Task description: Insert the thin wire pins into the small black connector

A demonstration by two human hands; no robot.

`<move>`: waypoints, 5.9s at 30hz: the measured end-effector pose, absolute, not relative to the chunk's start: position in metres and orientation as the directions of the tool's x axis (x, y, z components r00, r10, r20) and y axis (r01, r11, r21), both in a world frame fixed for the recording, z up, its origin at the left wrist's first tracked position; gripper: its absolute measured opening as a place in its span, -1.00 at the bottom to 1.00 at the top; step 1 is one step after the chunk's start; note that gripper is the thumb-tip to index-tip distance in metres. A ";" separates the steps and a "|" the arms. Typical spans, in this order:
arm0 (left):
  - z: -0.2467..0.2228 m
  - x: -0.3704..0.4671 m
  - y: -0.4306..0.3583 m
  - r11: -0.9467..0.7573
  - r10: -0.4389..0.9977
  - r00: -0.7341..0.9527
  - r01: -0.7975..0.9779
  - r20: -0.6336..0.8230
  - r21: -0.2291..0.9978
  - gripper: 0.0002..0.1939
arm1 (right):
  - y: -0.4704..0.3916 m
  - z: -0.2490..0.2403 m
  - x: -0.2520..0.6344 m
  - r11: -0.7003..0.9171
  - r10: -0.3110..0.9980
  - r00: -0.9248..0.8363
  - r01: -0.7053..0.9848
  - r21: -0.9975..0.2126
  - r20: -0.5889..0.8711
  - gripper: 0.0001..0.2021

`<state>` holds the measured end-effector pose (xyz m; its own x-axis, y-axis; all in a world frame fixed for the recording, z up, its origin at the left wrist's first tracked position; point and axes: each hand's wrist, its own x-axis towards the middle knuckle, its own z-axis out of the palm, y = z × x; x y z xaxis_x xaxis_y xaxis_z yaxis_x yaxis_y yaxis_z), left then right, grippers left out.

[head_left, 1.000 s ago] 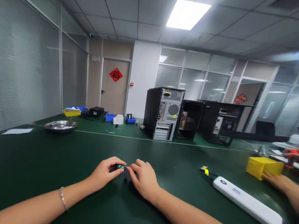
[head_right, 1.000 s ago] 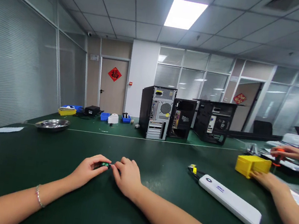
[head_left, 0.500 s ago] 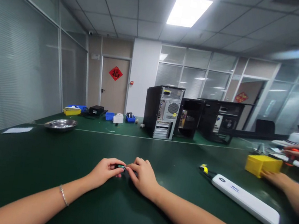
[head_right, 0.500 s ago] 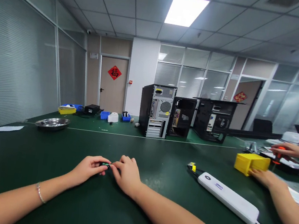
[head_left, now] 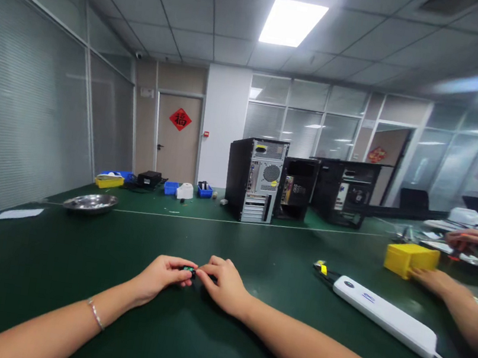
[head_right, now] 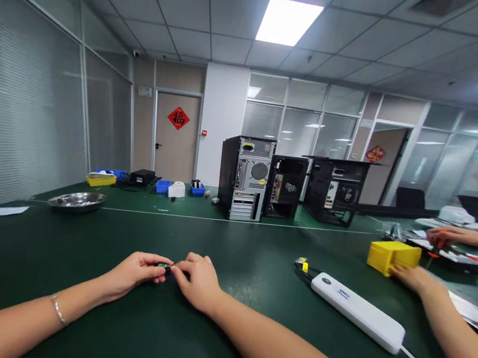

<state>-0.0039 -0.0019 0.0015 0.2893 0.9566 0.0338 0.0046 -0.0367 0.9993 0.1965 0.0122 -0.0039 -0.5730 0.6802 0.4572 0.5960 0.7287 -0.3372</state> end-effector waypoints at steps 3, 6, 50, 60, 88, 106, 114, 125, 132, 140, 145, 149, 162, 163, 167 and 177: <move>0.003 -0.005 -0.003 0.003 0.951 0.310 -0.014 0.001 1.000 -0.55 | 0.012 -0.003 0.197 0.739 0.671 -0.586 0.583 -0.339 0.455 -0.64; 0.004 -0.006 -0.003 0.010 0.946 0.325 -0.021 -0.003 1.000 -0.55 | 0.012 -0.003 0.197 0.747 0.662 -0.595 0.576 -0.332 0.457 -0.64; 0.002 -0.005 -0.003 -0.108 0.903 0.417 -0.009 0.102 0.994 -0.61 | 0.014 -0.005 0.199 0.772 0.636 -0.624 0.517 -0.371 0.455 -0.64; 0.003 -0.004 -0.002 -0.015 0.945 0.325 -0.086 0.042 0.996 -0.66 | 0.014 -0.004 0.199 0.739 0.673 -0.384 0.350 -0.575 0.632 -0.58; -0.003 -0.004 0.002 -0.031 0.950 0.297 -0.205 0.093 0.978 -0.76 | 0.015 -0.007 0.199 0.706 0.696 -0.422 0.261 -0.658 0.580 -0.48; -0.006 -0.013 0.008 -0.245 0.962 0.116 -0.017 0.246 0.969 -0.53 | 0.013 -0.008 0.197 0.748 0.642 -0.542 0.287 -0.599 0.542 -0.52; -0.003 -0.005 0.003 -0.203 0.970 0.108 -0.120 0.216 0.972 -0.52 | 0.014 -0.006 0.194 0.708 0.703 -0.483 0.404 -0.580 0.522 -0.52; -0.002 -0.005 0.006 -0.268 0.955 0.116 -0.057 0.273 0.962 -0.68 | 0.022 -0.011 0.192 0.703 0.711 -0.476 0.515 -0.491 0.518 -0.57; -0.004 -0.004 0.003 -0.249 0.954 0.160 -0.045 0.253 0.967 -0.68 | 0.018 -0.010 0.191 0.705 0.704 -0.509 0.583 -0.404 0.495 -0.60; -0.001 -0.001 -0.002 -0.259 0.946 0.209 0.036 0.247 0.965 -0.68 | 0.018 -0.011 0.191 0.700 0.705 -0.504 0.607 -0.376 0.498 -0.60; 0.001 0.000 -0.004 -0.290 0.938 0.221 0.086 0.265 0.953 -0.72 | 0.017 -0.010 0.191 0.709 0.697 -0.514 0.599 -0.372 0.500 -0.58; -0.001 -0.001 -0.001 -0.243 0.950 0.212 0.034 0.230 0.970 -0.71 | 0.016 -0.008 0.191 0.713 0.695 -0.516 0.588 -0.383 0.501 -0.57; -0.002 -0.001 0.000 -0.264 0.948 0.181 -0.017 0.262 0.964 -0.74 | 0.015 -0.010 0.190 0.704 0.701 -0.498 0.600 -0.380 0.511 -0.60; -0.003 -0.002 0.000 -0.267 0.948 0.177 -0.009 0.264 0.964 -0.73 | 0.015 -0.010 0.190 0.700 0.704 -0.492 0.601 -0.386 0.512 -0.60; -0.007 -0.002 0.004 -0.265 0.950 0.168 -0.015 0.264 0.964 -0.69 | 0.015 -0.010 0.192 0.697 0.708 -0.483 0.595 -0.400 0.514 -0.65; -0.004 -0.003 0.004 -0.225 0.961 0.192 0.125 0.199 0.966 -0.57 | 0.017 -0.010 0.192 0.692 0.714 -0.484 0.598 -0.404 0.506 -0.68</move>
